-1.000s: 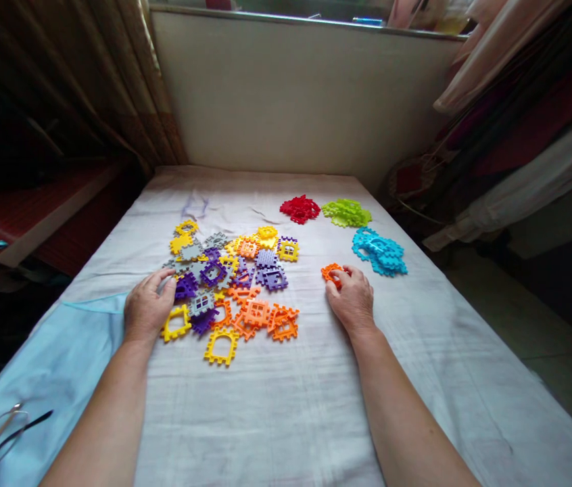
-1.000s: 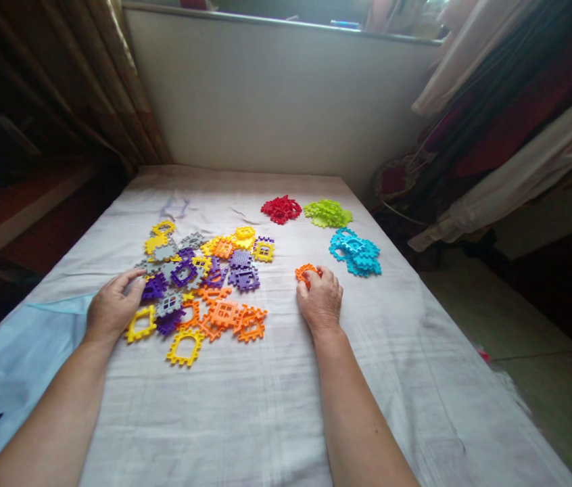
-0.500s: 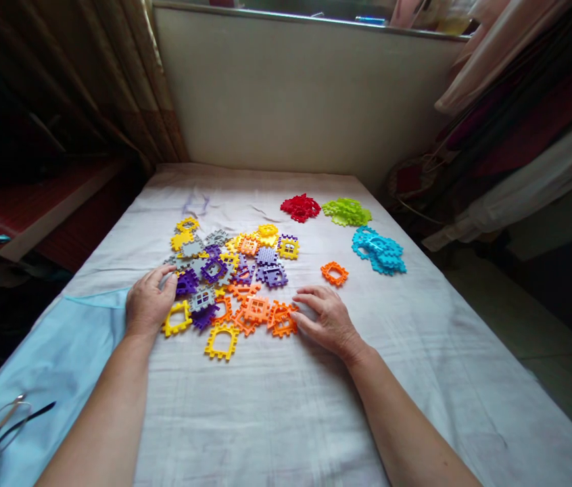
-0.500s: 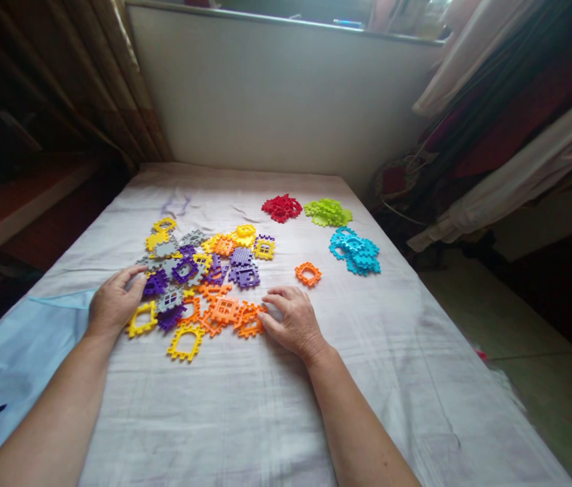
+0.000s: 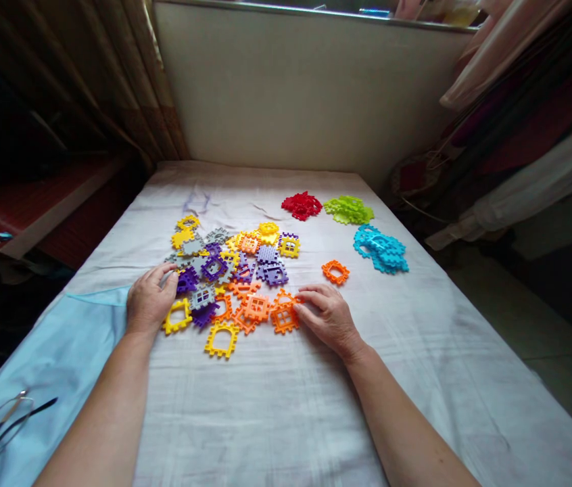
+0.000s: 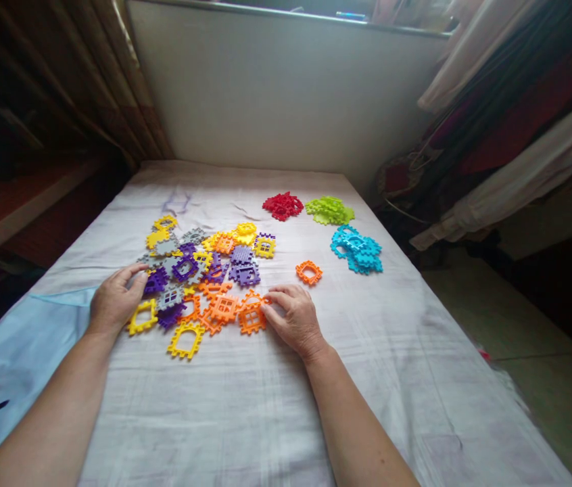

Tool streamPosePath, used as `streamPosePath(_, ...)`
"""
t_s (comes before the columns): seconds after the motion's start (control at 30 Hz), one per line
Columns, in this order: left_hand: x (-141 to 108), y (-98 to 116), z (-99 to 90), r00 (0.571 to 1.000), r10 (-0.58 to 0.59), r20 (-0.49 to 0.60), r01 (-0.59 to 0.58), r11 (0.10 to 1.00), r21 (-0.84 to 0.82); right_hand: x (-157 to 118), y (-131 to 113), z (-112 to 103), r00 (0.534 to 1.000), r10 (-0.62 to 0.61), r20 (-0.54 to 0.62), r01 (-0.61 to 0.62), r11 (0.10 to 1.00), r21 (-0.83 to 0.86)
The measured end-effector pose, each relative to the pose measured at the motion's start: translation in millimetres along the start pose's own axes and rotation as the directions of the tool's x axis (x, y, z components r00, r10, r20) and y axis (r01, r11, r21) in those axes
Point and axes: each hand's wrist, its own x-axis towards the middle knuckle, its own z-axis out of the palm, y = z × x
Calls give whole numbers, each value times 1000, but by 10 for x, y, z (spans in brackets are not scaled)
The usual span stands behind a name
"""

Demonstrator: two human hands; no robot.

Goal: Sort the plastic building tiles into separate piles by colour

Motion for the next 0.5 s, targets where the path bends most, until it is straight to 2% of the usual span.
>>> streamPosePath(0.07, -2, 0, 0, 1000, 0, 1, 0, 1000, -1, 11, 59, -45, 993, 31, -117, -40, 996, -76)
streamPosePath(0.2, -3, 3, -5, 1000, 0, 8, 0, 1000, -1, 9, 267, -162, 941, 107, -321, -191, 951, -243)
streamPosePath(0.33, -1, -6, -6, 1000, 0, 8, 0, 1000, -1, -21, 409, -203, 924, 184, -334, -283, 918, -278)
streamPosePath(0.5, 0, -28, 8, 1000, -3, 5, 3, 1000, -1, -34, 379, -203, 927, 217, -304, -317, 889, -330)
